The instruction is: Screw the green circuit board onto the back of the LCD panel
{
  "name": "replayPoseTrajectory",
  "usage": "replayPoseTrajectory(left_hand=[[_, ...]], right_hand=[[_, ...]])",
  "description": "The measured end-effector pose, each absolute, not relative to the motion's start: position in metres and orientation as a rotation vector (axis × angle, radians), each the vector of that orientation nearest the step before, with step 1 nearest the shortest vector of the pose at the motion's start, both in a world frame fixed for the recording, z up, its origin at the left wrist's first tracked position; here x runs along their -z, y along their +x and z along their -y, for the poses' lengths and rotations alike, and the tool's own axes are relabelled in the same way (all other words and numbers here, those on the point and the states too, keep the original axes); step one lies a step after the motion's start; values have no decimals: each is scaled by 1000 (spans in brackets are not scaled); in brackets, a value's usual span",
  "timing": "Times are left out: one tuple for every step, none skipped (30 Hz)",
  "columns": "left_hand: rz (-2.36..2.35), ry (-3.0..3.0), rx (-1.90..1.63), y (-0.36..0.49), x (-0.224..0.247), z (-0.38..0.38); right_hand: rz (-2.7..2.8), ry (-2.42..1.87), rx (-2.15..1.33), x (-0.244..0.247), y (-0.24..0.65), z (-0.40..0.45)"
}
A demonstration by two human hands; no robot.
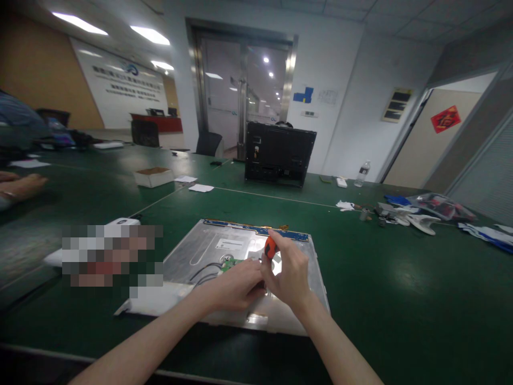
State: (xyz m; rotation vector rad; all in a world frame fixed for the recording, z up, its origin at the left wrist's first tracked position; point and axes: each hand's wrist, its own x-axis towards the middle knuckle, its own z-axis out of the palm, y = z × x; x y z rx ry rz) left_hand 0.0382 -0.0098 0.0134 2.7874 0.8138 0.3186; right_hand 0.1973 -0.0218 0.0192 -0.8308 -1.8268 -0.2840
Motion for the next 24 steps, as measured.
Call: replayPoseTrajectory(left_hand=[[-811, 2784, -318, 38, -14, 10], [-807, 2781, -318, 38, -14, 10], [-803, 2780, -320, 38, -14, 10], [-802, 2780, -320, 38, -14, 10], [-804, 2783, -321, 37, -13, 10], [-809, 2788, -318, 37, -13, 10], [-811, 2792, -311, 37, -12, 10], [-811, 2795, -301, 37, -12, 10], [-809, 2796, -293, 37, -12, 10], [-804, 2795, -288, 37, -11, 9], [-795, 2793, -286, 36, -11, 9], [-788, 2790, -289, 36, -11, 9], [-783, 2787, -294, 36, -11, 9], [-781, 2785, -298, 36, -11, 9], [-781, 2784, -303, 36, -10, 8], [-782, 2783, -308, 35, -10, 8], [-785, 2784, -312, 35, -10, 8], [-787, 2786, -315, 35, -10, 8], [-787, 2789, -317, 36, -10, 8], [-786, 2793, -316, 36, -10, 8], [-786, 2795, -311, 36, -10, 9], [-789, 2797, -306, 36, -10, 9], [-793, 2797, -308, 36, -11, 9], [-795, 2796, -315, 36, -11, 9]], right_hand=[[1825, -829, 282, -19, 197, 22], [1823, -829, 280, -19, 197, 22], [1823, -828, 276, -19, 197, 22], [1824, -827, 274, -19, 197, 22], [1825, -826, 273, -19, 197, 22], [1826, -825, 276, -19, 197, 23], [1826, -826, 283, -19, 197, 23], [1826, -825, 292, -20, 198, 23], [1822, -825, 302, -20, 199, 24], [1814, -827, 312, -20, 200, 24], [1803, -831, 320, -20, 200, 24], [1791, -835, 327, -20, 201, 24], [1782, -838, 331, -20, 202, 24], [1777, -841, 335, -20, 202, 24], [1776, -841, 338, -20, 202, 23], [1780, -838, 340, -20, 203, 23], [1786, -831, 342, -20, 203, 23], [1791, -822, 342, -20, 202, 23], [1793, -813, 343, -21, 202, 23], [1794, -806, 345, -21, 202, 23], [1792, -799, 350, -21, 202, 23], [1790, -795, 353, -22, 201, 23], [1787, -794, 357, -22, 201, 23], [1786, -791, 361, -22, 201, 23]])
